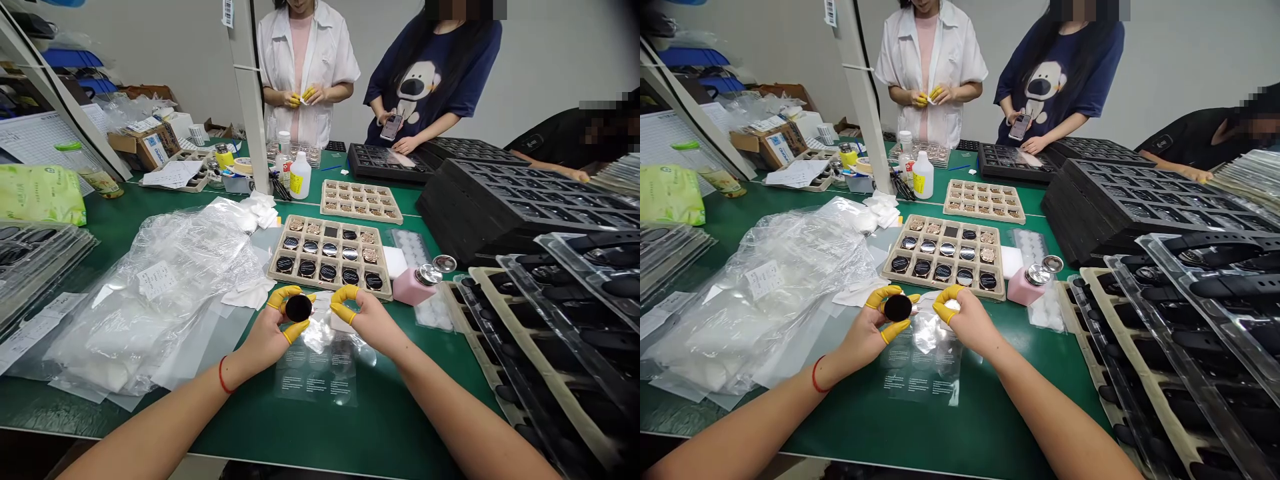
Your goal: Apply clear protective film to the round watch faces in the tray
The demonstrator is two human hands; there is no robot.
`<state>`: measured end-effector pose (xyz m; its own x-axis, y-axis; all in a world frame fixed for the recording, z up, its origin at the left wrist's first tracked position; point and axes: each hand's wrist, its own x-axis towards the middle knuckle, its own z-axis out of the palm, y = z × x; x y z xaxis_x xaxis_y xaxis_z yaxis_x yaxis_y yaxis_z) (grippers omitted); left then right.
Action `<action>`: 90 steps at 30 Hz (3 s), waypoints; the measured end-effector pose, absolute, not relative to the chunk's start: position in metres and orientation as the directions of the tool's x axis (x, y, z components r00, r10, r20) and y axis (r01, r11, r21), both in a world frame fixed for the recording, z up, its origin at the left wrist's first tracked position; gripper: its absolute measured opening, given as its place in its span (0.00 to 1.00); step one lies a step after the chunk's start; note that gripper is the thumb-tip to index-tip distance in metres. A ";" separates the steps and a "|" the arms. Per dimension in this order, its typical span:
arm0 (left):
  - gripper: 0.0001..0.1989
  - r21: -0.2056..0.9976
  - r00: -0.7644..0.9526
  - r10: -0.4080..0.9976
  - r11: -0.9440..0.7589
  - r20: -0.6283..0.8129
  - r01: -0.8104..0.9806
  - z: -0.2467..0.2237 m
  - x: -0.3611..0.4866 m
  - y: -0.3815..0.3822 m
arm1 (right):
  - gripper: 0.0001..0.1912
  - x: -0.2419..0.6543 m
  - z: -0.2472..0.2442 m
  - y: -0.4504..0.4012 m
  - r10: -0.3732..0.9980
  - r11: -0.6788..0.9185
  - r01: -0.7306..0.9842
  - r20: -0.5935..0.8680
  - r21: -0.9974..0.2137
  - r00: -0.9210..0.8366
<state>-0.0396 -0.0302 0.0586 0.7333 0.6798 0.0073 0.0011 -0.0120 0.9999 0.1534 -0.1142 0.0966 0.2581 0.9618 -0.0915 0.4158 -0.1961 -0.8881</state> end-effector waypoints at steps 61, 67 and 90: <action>0.25 0.971 0.882 0.434 0.220 -0.183 0.094 0.076 -0.040 -0.028 | 0.07 0.159 0.086 -0.122 0.987 -0.032 0.900 0.127 -0.434 0.096; 0.24 0.966 0.894 0.401 0.234 -0.200 0.111 0.078 -0.041 -0.029 | 0.08 0.168 0.050 -0.139 0.990 -0.141 0.967 -0.002 -0.213 0.144; 0.19 0.995 0.878 0.478 -0.062 -0.035 0.073 0.077 -0.040 -0.031 | 0.09 0.114 0.075 -0.107 0.875 0.169 0.907 0.483 -0.385 0.043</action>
